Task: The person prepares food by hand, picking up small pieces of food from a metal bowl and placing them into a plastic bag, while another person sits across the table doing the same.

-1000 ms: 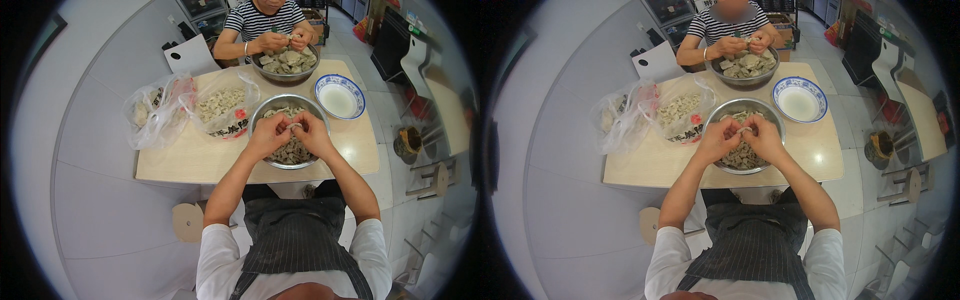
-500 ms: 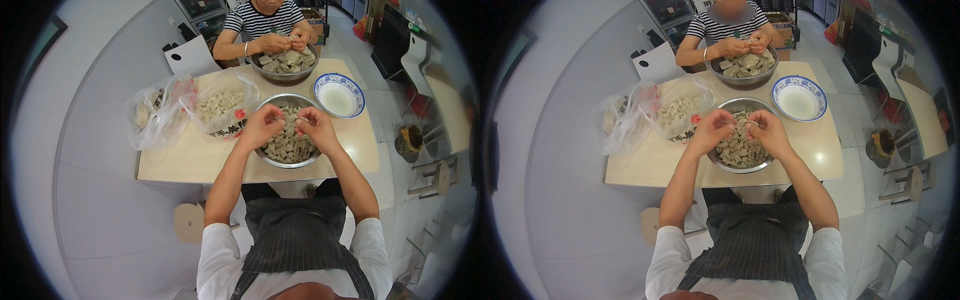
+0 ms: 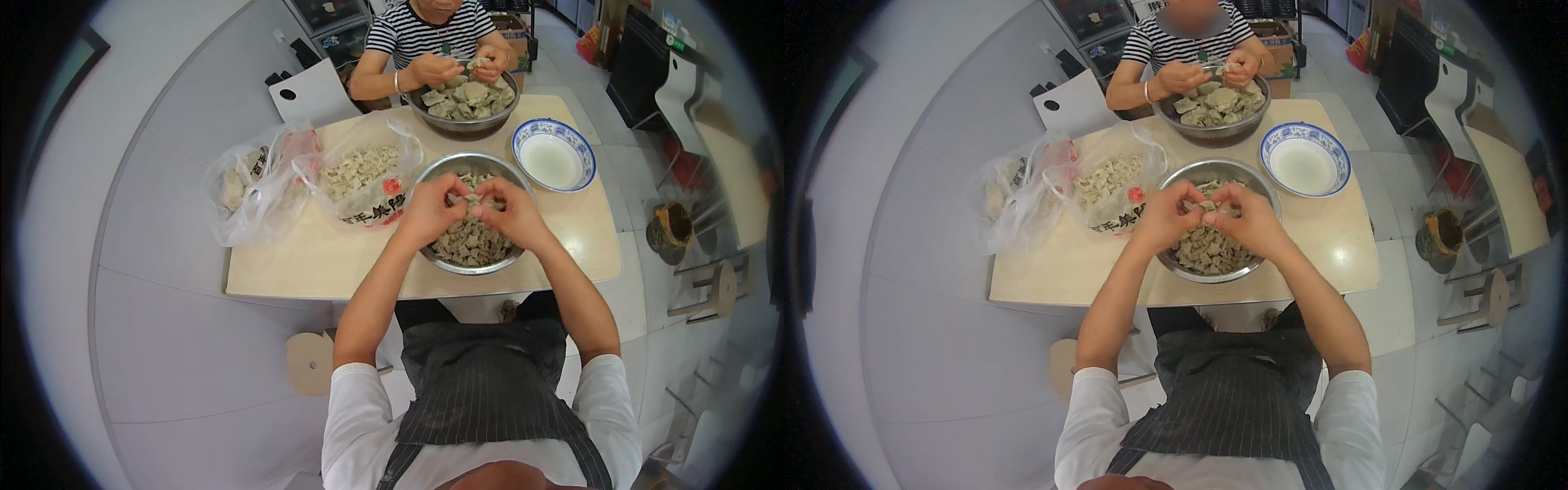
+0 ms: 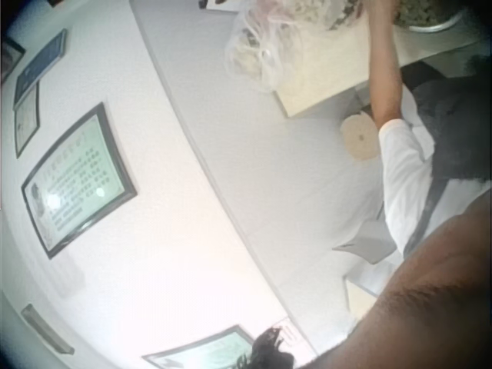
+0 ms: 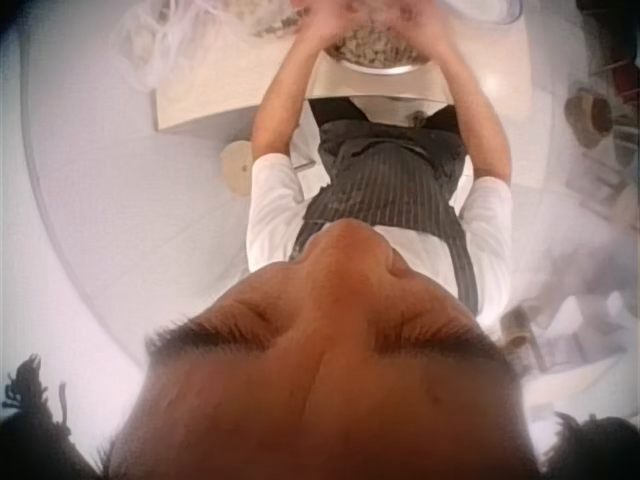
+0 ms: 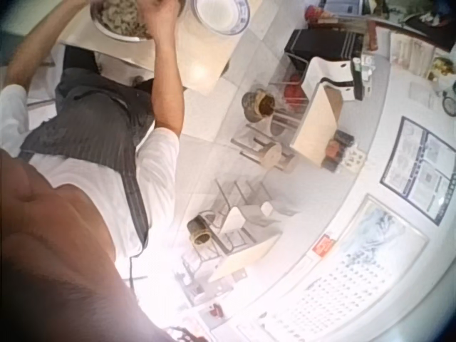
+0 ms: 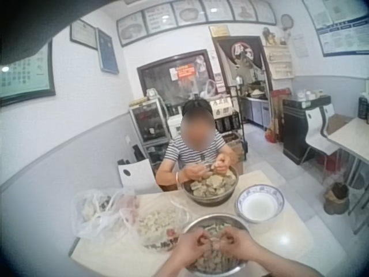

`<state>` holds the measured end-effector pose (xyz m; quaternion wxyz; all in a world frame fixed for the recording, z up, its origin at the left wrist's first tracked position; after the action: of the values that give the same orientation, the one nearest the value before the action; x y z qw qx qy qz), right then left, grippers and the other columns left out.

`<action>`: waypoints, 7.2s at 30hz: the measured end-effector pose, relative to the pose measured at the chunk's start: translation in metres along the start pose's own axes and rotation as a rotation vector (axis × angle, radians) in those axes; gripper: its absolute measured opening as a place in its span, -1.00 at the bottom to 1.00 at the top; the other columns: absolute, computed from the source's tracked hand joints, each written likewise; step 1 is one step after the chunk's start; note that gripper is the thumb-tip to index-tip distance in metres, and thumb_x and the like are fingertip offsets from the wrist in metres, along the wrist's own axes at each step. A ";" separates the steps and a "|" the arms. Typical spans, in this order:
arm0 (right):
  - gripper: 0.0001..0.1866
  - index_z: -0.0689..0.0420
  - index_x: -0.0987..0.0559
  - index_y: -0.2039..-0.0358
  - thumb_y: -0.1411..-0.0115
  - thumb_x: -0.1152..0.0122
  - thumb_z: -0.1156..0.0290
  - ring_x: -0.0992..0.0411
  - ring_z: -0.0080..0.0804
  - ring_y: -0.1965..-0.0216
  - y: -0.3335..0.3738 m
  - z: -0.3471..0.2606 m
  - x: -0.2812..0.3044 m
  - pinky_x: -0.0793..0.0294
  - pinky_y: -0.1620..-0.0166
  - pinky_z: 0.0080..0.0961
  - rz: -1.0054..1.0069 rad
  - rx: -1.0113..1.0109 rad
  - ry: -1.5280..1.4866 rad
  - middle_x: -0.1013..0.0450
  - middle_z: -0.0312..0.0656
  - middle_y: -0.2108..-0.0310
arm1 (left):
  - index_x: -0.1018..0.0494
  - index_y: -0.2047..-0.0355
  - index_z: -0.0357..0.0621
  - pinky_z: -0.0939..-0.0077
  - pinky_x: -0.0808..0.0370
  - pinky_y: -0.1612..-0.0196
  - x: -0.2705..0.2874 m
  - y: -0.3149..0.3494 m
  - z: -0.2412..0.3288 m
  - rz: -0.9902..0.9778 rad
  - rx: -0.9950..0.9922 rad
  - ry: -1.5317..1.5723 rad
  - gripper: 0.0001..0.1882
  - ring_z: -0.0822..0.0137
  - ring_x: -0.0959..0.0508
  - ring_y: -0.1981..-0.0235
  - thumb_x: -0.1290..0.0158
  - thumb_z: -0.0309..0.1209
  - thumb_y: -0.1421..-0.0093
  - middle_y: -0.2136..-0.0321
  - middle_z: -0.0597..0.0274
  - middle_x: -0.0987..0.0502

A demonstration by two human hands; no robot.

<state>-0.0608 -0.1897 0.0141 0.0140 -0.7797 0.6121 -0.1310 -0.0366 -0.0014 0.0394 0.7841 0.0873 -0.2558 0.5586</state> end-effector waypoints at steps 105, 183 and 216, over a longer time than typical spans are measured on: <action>-0.61 0.24 -0.57 0.19 0.14 -0.28 0.64 -0.44 0.02 0.08 -0.015 -0.008 0.028 -0.44 -0.06 -0.22 -0.242 0.145 0.851 -0.43 -0.05 0.04 | -0.40 0.00 -0.20 0.44 -0.45 0.06 0.021 -0.002 -0.018 -0.223 -0.052 -0.200 -0.52 0.23 -0.52 0.18 -0.26 -0.46 -0.05 0.08 0.08 -0.45; -0.82 0.25 -0.59 0.26 -0.20 -0.16 0.42 -0.45 -0.37 0.35 -0.011 -0.008 0.019 -0.43 0.25 -0.43 -0.126 -0.011 0.374 -0.53 -0.09 0.39 | -0.50 0.27 -0.18 0.55 -0.36 0.38 0.002 -0.001 0.005 -0.131 0.012 -0.074 -0.80 0.53 -0.35 0.48 -0.23 -0.38 -0.14 0.50 0.38 -0.44; -0.53 0.19 -0.49 0.14 0.12 -0.41 0.57 -0.46 0.12 0.24 0.008 -0.035 0.001 -0.45 0.21 -0.14 0.092 0.219 0.516 -0.48 0.09 0.32 | -0.38 0.14 -0.20 0.51 -0.48 0.17 -0.007 0.000 0.003 -0.151 -0.059 0.022 -0.60 0.42 -0.50 0.29 -0.29 -0.38 -0.07 0.31 0.22 -0.50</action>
<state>-0.0757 -0.1882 0.0468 -0.0522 -0.6860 0.6123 -0.3895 -0.0392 -0.0080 0.0387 0.8290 0.0770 -0.2560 0.4912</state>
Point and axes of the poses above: each hand's wrist, its own y-axis away from the middle knuckle, its own x-axis out of the back of the hand, z = x × y, the point moved 1 cm from there along -y, towards the middle knuckle
